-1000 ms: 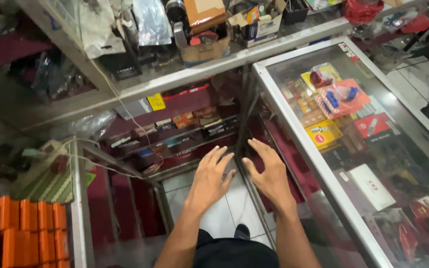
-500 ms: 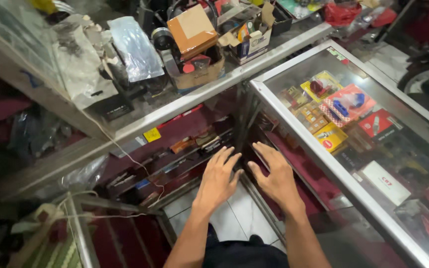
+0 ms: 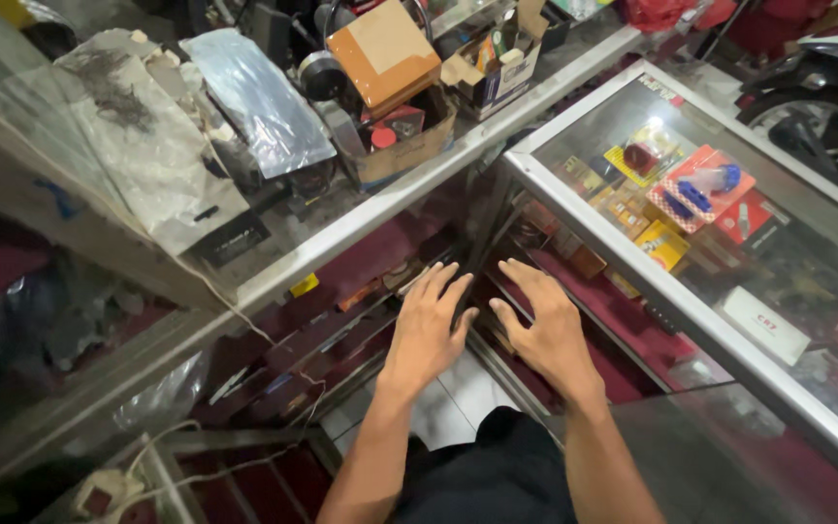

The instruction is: The person selects several small packaged parts from a display shelf, carries them across the room, and places them onto a glass counter top for inspection.

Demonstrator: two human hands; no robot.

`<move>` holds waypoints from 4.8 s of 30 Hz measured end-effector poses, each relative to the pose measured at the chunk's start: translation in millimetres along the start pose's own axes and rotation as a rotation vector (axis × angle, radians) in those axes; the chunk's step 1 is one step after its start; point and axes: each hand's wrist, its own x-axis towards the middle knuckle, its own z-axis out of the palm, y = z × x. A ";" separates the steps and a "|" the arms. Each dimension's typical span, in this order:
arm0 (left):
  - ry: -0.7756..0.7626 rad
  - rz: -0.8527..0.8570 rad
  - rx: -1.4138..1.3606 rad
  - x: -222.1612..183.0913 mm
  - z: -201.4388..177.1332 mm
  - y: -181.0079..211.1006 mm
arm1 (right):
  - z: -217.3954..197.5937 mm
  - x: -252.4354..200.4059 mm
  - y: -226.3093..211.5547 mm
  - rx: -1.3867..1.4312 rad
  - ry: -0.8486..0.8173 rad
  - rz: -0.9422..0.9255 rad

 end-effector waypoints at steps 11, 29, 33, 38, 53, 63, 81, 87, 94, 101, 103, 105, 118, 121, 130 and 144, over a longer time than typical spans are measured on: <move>-0.041 0.039 -0.035 56.0 19.0 -22.3 | 1.9 47.6 23.9 0.000 0.027 0.045; -0.171 0.213 -0.082 157.0 84.2 -2.8 | -47.7 78.6 87.8 0.028 0.271 0.217; -0.173 0.281 -0.123 167.2 103.4 7.2 | -57.0 70.2 101.3 0.006 0.287 0.196; -0.219 0.325 -0.159 180.2 116.1 20.7 | -67.4 64.1 107.9 -0.024 0.310 0.238; -0.308 0.488 -0.305 238.8 134.1 23.2 | -72.2 83.9 111.9 -0.143 0.424 0.320; -0.218 0.440 -0.399 297.4 169.1 1.4 | -47.9 131.6 121.0 -0.166 0.447 0.340; -0.379 0.034 -0.295 357.7 297.3 -21.3 | -7.8 171.7 191.1 -0.300 0.456 0.401; -0.515 -0.065 -0.224 359.9 312.8 -30.6 | -7.8 166.6 182.6 -0.209 0.560 0.384; -0.558 -0.006 -0.241 355.6 320.1 -36.9 | -13.8 159.3 182.7 -0.089 0.581 0.348; -0.399 -0.011 -0.121 332.9 267.3 -2.3 | 7.9 151.8 200.6 -0.047 0.634 0.290; -0.424 0.025 -0.142 333.9 259.1 -0.4 | 15.6 148.8 202.4 -0.117 0.640 0.320; -0.443 0.039 -0.164 336.6 254.2 0.1 | 15.9 148.9 203.9 -0.088 0.625 0.324; -0.302 0.038 -0.977 327.1 206.0 -8.8 | 9.1 145.9 177.1 0.351 0.659 0.239; -0.268 -0.015 -0.989 323.7 208.8 -6.1 | 11.6 144.7 172.8 0.309 0.724 0.309; -0.326 -0.257 -0.999 325.5 209.9 8.4 | -7.1 157.6 145.8 -0.096 0.746 0.346; -0.386 -0.124 -1.148 331.8 218.6 -6.9 | -22.7 172.6 142.7 -0.299 0.732 0.303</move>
